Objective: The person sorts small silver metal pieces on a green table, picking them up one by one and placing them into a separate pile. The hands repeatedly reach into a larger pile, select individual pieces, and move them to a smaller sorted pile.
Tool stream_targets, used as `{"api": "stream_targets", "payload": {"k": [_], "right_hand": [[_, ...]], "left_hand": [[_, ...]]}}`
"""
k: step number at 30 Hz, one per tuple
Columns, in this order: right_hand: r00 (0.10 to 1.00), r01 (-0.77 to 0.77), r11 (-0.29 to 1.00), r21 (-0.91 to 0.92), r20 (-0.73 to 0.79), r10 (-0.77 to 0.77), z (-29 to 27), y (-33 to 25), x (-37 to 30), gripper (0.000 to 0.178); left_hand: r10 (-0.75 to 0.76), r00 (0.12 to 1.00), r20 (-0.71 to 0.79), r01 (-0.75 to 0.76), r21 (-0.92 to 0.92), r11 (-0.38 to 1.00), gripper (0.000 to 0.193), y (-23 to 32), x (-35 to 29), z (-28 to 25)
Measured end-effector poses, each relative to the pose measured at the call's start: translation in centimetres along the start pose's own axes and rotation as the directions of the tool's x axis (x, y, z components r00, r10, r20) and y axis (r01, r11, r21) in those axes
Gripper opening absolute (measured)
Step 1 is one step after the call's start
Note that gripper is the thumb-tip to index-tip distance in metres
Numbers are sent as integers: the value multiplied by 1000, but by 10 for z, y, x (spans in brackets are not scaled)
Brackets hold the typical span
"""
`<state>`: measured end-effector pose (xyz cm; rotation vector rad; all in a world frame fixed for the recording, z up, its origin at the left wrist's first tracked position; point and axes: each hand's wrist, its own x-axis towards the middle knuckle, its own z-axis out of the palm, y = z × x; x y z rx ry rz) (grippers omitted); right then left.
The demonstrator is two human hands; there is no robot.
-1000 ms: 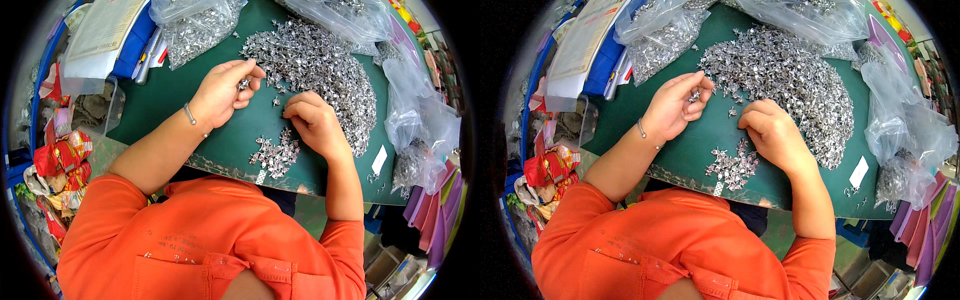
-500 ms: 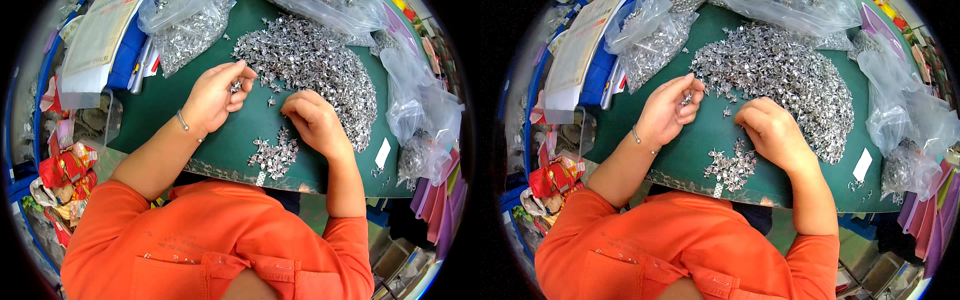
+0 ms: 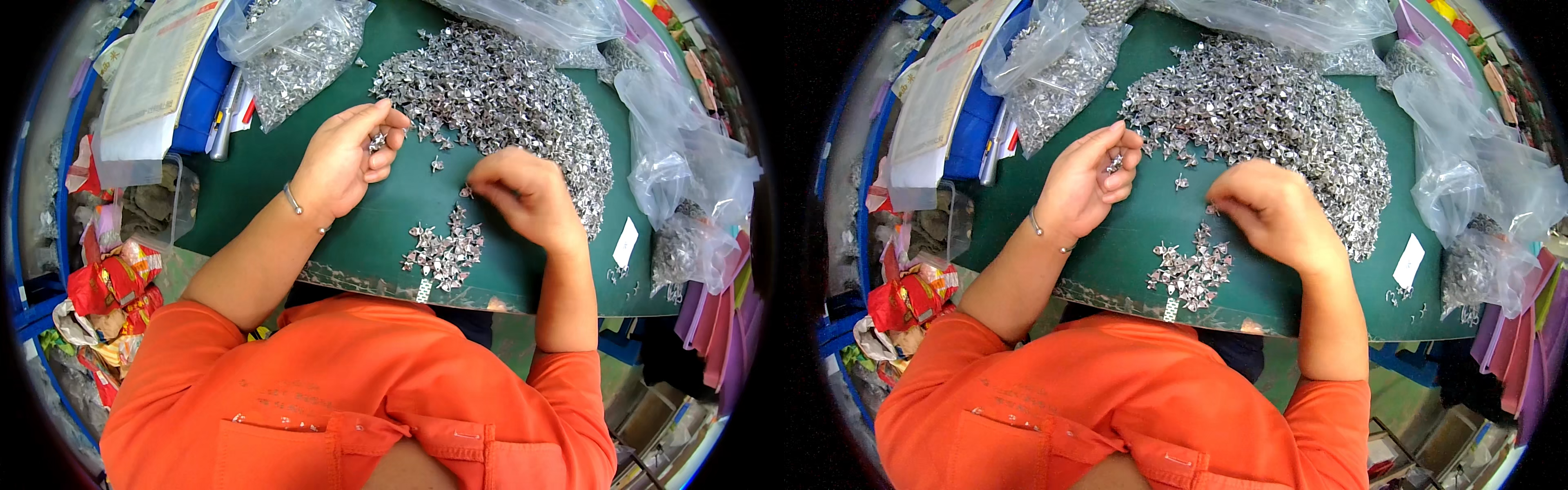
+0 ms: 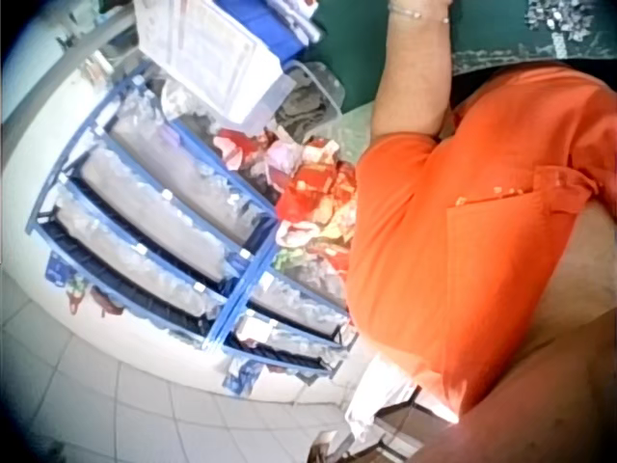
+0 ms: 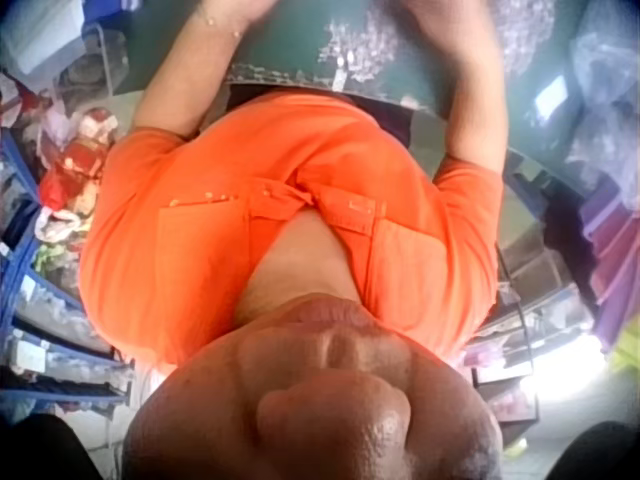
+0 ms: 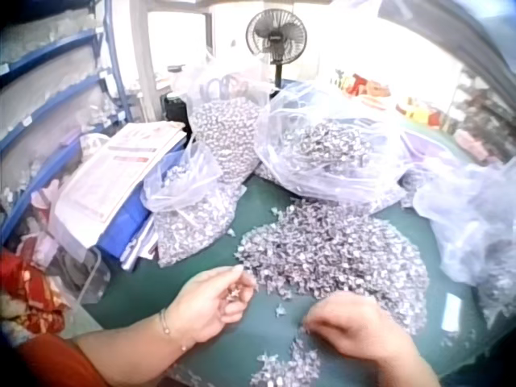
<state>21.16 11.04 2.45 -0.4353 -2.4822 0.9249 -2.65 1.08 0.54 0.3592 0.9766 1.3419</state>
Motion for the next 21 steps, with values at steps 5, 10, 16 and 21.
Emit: {"api": "stream_targets", "payload": {"k": [5,10,16,21], "right_hand": [[982,-91,992,-84,-172,75,-8,1,-3,18],[994,-53,994,-93,85,61,9,-8,-2,16],[999,-35,997,72,12,34,12,-11,3,14],[986,78,992,-98,-142,-92,38,-1,16,13]], "left_hand": [[-10,1000,21,10,2,1000,30,0,2,1],[4,1000,14,-4,4,1000,30,-1,2,-2],[-1,1000,0,1,-5,1000,30,0,2,0],[4,1000,20,-4,-2,1000,30,-1,3,-2]]}}
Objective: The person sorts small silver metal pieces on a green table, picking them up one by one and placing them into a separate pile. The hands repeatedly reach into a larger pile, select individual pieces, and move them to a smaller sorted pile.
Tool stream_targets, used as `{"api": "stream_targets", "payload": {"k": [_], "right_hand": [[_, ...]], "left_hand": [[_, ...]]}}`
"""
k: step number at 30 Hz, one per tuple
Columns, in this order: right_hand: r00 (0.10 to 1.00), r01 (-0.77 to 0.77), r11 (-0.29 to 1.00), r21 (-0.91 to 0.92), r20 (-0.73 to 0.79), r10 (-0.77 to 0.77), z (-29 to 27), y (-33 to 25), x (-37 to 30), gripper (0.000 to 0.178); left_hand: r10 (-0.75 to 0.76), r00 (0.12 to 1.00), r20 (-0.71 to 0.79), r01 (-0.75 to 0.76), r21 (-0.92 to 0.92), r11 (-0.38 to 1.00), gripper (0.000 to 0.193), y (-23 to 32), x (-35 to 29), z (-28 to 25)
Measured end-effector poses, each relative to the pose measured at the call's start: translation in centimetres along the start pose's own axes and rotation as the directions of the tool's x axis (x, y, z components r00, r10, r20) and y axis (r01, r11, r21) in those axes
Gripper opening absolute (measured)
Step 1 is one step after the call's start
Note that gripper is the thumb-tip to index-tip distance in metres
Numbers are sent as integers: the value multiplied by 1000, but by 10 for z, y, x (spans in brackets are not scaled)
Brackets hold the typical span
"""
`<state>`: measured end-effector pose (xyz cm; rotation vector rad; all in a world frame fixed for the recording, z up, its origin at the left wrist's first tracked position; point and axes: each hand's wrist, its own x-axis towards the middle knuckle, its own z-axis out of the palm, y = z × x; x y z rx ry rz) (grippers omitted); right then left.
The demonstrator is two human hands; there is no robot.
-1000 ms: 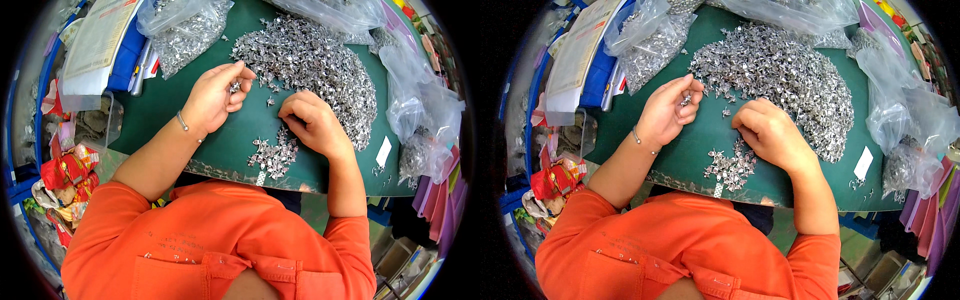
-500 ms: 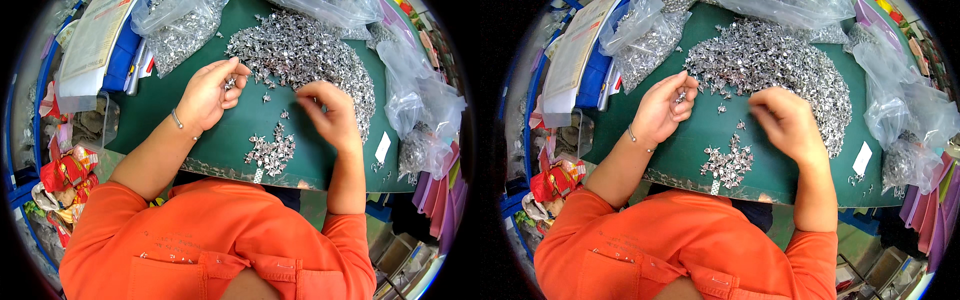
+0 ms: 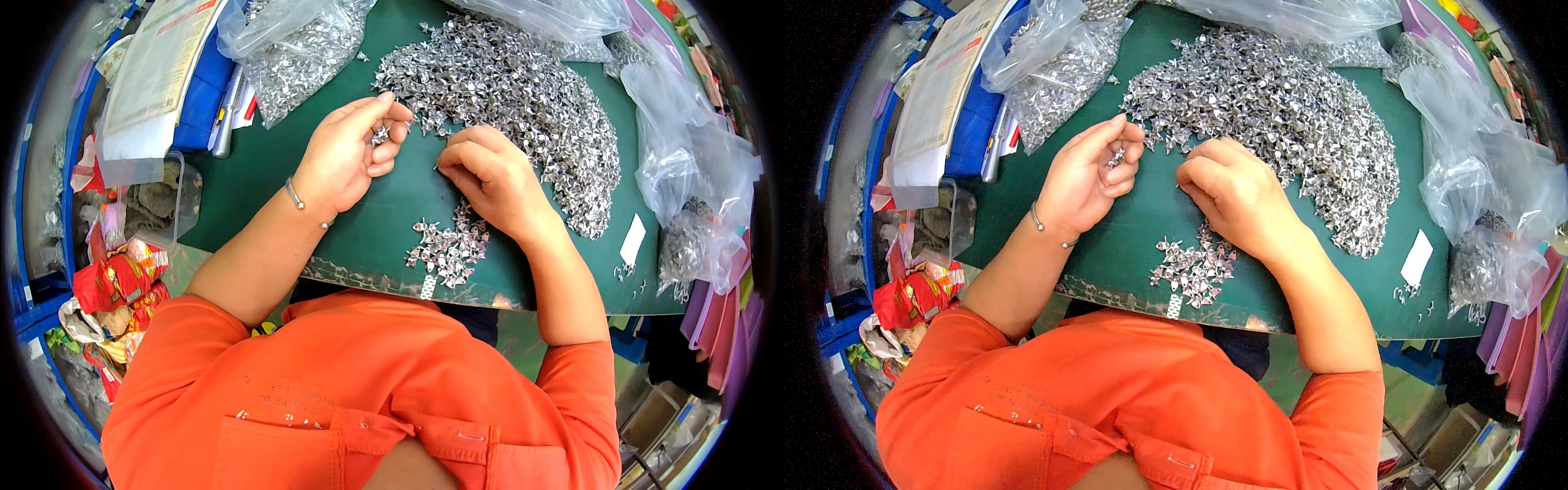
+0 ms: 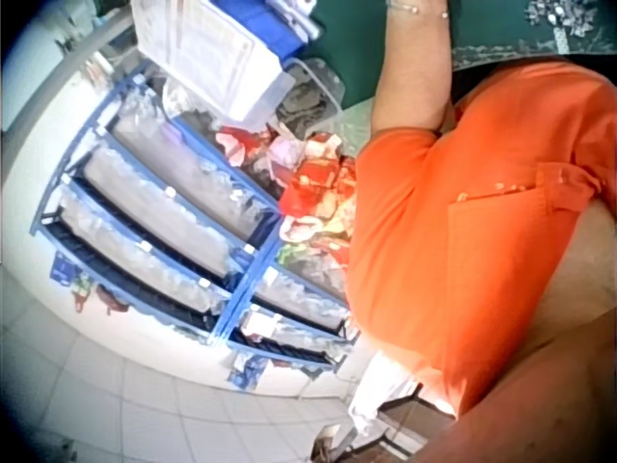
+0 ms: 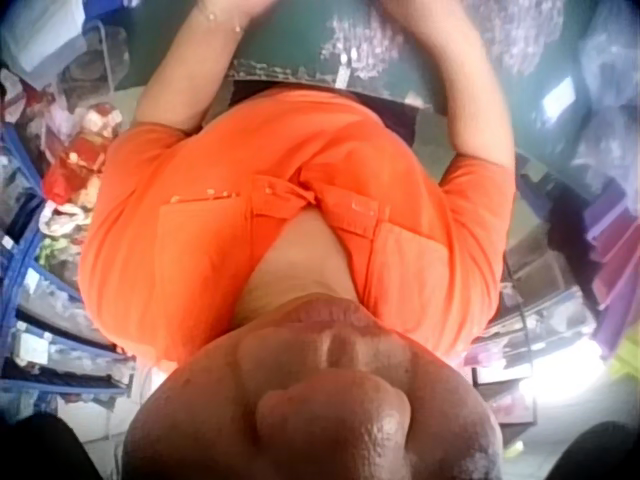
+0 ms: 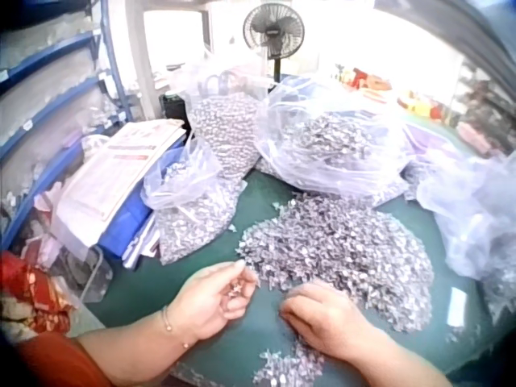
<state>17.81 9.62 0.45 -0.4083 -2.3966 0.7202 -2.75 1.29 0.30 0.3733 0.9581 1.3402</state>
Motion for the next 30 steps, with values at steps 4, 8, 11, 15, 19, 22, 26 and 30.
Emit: {"api": "stream_targets", "payload": {"k": [4,8,11,15,19,22,26,30], "right_hand": [[979,-34,994,100,202,13,-14,-1,-6,14],[991,-111,984,143,92,99,-27,0,-11,16],[991,-134,987,90,5,134,-19,-3,-9,15],[977,-12,995,98,214,-10,-7,-14,-7,16],[877,-266,871,412,479,41,-31,-12,-4,17],[974,-98,983,153,217,63,-23,-11,4,26],[976,-65,997,51,212,52,-9,-10,13,38],[979,-201,979,37,52,199,-25,-4,18,33]], "left_hand": [[-6,1000,0,6,-20,1000,30,1,-1,-2],[-5,1000,-26,5,-5,1000,30,1,-2,3],[-5,1000,-22,5,-2,1000,30,1,-2,3],[-8,1000,-9,8,-14,1000,30,-1,0,0],[-10,999,-52,9,-20,1000,29,1,-4,2],[2,1000,-21,-3,-64,998,31,1,1,0],[16,1000,-1,-16,-226,974,33,-1,4,-10],[-5,1000,16,11,-405,914,33,2,9,-20]]}}
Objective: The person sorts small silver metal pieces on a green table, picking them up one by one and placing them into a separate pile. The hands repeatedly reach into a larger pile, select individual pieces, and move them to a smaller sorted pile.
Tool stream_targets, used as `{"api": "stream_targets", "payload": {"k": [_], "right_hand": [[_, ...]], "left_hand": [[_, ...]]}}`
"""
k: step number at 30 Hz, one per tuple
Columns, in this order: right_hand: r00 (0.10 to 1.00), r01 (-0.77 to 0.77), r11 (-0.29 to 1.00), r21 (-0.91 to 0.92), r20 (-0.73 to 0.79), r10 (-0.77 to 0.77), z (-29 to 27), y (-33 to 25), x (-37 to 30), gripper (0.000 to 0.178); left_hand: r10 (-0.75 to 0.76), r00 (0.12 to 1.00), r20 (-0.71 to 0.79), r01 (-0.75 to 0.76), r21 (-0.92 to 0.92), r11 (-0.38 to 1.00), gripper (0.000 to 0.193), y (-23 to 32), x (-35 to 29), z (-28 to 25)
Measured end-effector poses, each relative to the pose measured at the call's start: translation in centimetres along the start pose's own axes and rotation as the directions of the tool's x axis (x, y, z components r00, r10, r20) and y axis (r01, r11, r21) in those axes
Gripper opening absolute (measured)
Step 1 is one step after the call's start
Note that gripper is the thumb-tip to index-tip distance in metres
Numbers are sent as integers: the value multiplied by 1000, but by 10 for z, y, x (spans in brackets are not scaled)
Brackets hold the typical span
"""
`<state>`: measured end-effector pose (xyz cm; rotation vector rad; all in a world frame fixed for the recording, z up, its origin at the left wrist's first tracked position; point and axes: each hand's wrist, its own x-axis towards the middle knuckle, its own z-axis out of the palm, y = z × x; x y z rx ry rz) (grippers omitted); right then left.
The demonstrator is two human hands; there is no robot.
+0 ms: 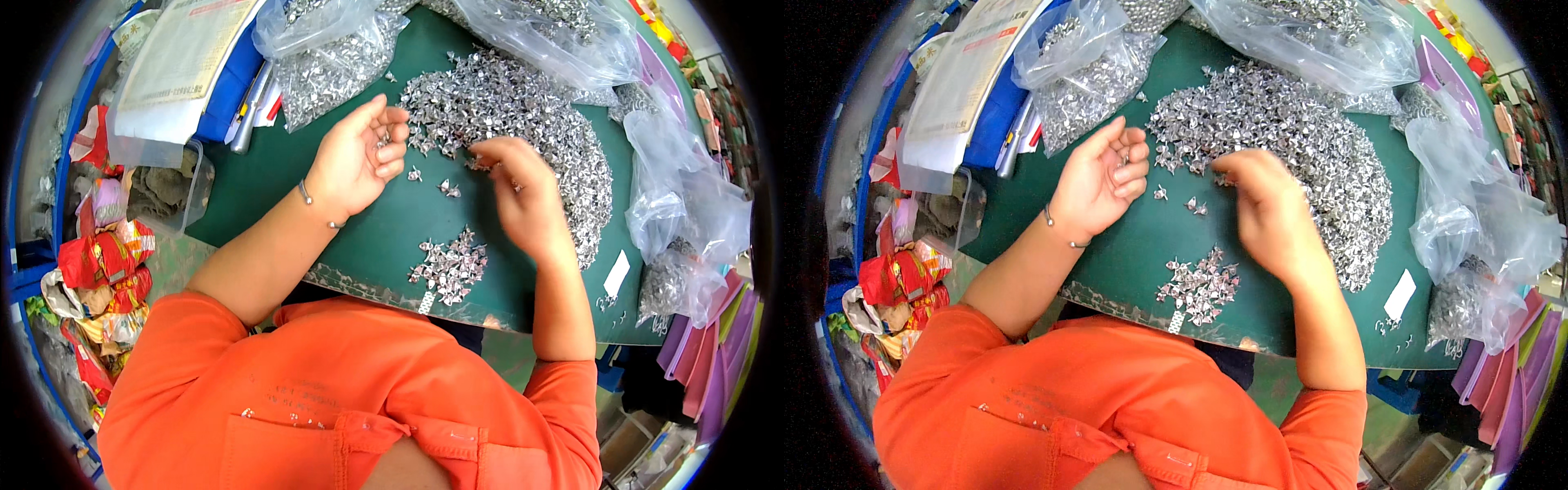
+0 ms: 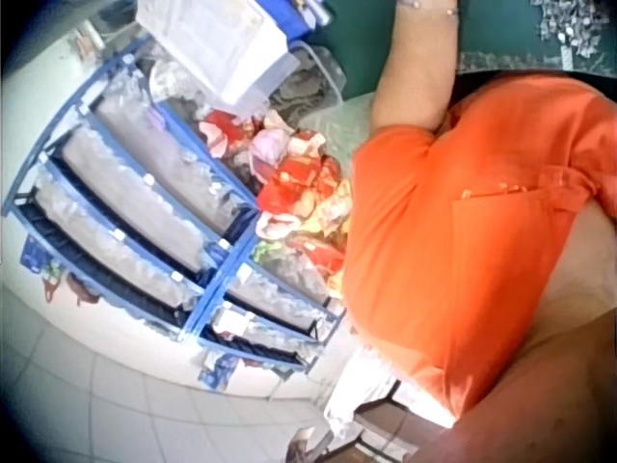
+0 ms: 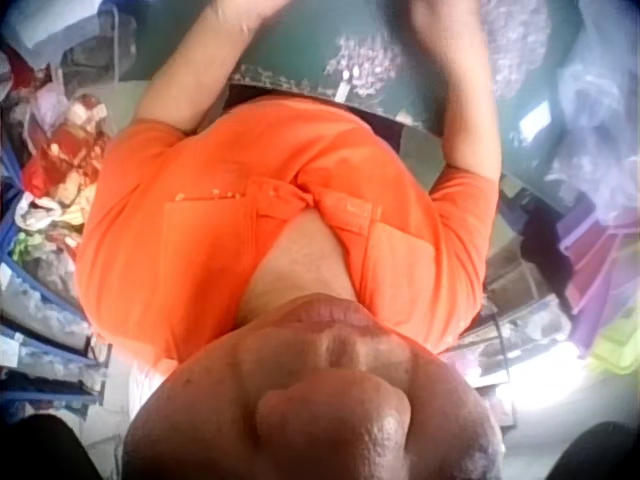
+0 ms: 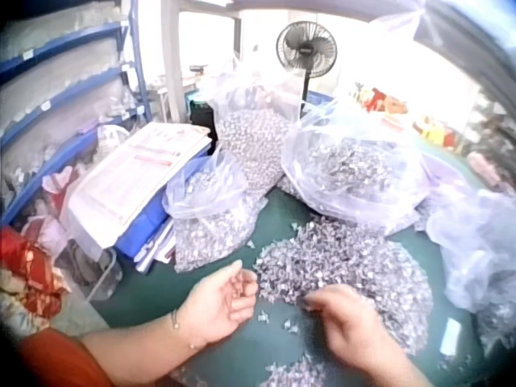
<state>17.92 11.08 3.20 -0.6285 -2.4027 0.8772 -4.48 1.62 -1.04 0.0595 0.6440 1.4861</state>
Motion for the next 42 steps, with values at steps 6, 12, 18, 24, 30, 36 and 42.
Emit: {"api": "stream_targets", "payload": {"k": [6,12,18,24,30,36,42], "right_hand": [[997,-65,998,14,47,64,14,-8,-14,16],[986,93,995,-30,143,-88,17,-3,-14,17],[994,-55,997,52,101,49,10,-3,-16,12],[968,-244,968,55,-39,247,-6,4,-16,12],[959,42,989,142,271,-80,7,0,-17,15],[994,89,991,99,52,-94,21,-5,-12,13],[956,221,975,-17,202,-213,16,0,-10,14]], "left_hand": [[-8,1000,17,10,-132,991,33,3,1,-3],[-18,1000,18,21,-150,988,32,4,0,-3],[-16,1000,13,17,-123,992,31,3,1,-2],[-14,1000,-9,13,-155,988,31,3,0,0],[-22,1000,-8,20,-156,987,31,3,-1,0],[-26,1000,-7,25,-135,990,31,1,1,1],[-16,1000,16,18,-181,983,32,5,0,-2]]}}
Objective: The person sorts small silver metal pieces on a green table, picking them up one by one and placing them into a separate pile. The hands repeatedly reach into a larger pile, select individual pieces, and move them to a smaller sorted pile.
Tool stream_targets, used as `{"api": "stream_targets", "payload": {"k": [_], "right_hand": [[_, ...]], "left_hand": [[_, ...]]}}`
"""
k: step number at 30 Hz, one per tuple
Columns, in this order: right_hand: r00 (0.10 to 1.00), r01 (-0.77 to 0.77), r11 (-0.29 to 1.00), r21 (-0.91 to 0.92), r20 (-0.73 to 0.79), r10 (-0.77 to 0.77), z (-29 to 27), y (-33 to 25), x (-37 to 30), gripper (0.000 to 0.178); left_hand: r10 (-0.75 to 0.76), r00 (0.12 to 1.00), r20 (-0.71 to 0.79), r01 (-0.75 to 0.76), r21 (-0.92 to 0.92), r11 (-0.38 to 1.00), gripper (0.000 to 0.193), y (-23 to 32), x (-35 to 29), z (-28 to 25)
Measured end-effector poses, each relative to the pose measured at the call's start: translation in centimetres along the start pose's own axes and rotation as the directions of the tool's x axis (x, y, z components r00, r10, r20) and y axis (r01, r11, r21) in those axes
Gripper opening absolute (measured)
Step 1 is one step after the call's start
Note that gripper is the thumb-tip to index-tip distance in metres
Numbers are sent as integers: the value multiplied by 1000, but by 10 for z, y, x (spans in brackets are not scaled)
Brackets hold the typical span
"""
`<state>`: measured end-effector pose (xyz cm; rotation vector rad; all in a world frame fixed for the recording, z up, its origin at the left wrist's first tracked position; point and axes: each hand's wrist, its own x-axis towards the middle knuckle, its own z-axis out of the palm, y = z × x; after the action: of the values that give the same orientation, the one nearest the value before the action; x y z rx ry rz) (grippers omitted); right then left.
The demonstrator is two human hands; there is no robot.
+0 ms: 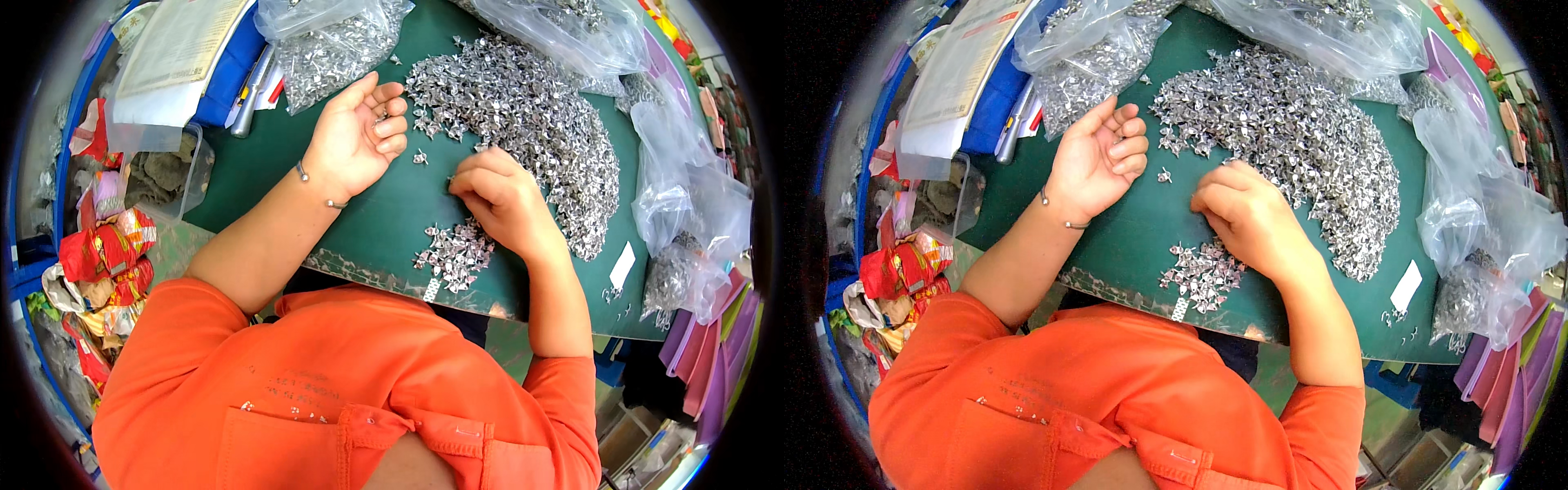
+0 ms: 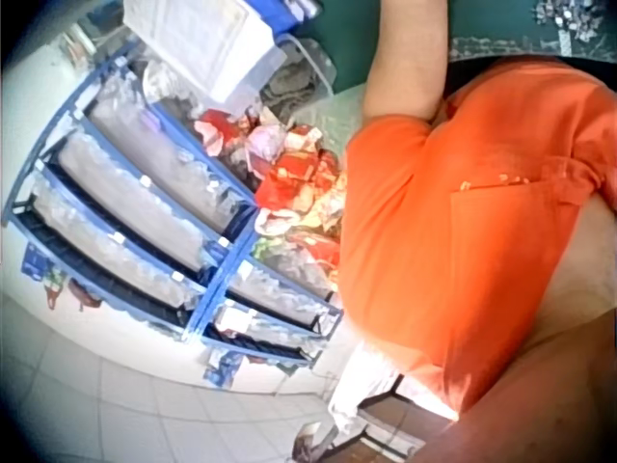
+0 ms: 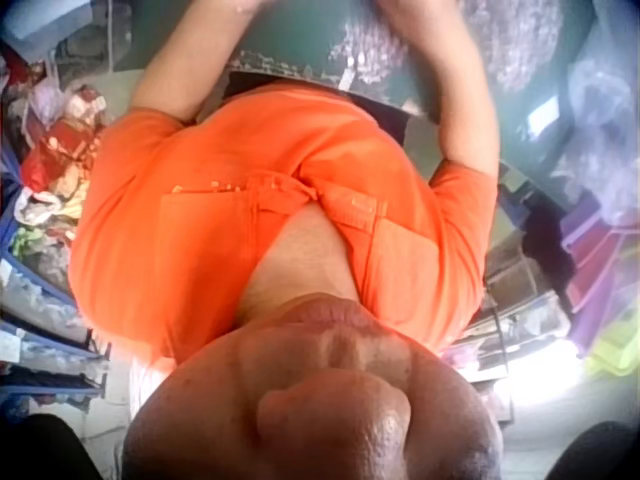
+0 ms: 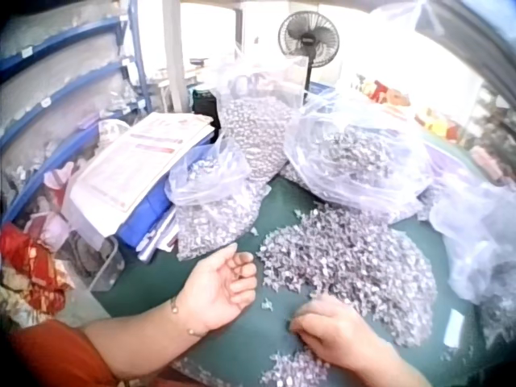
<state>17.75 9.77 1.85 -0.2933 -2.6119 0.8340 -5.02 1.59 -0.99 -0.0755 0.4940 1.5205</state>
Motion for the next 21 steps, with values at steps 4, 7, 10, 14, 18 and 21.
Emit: {"api": "stream_targets", "payload": {"k": [4,7,10,14,18,21], "right_hand": [[975,-89,991,96,-193,106,-11,3,-9,15],[953,-181,977,114,-223,203,-8,-1,-5,16],[1000,-25,999,-26,-5,25,1,-4,-3,16],[939,-272,870,411,312,146,-22,-4,-4,13],[987,41,997,67,-158,-30,11,-8,18,16],[976,118,993,-28,-180,-121,31,-3,26,19]], "left_hand": [[-3,1000,5,3,-9,1000,31,0,0,-1],[-4,1000,12,4,-21,1000,31,1,1,0],[-18,1000,19,19,-47,999,31,1,0,-3],[-11,1000,29,13,-52,999,31,1,0,-4],[0,1000,-6,-1,-35,999,32,2,2,-2],[4,1000,-5,-4,-28,1000,32,2,2,0]]}}
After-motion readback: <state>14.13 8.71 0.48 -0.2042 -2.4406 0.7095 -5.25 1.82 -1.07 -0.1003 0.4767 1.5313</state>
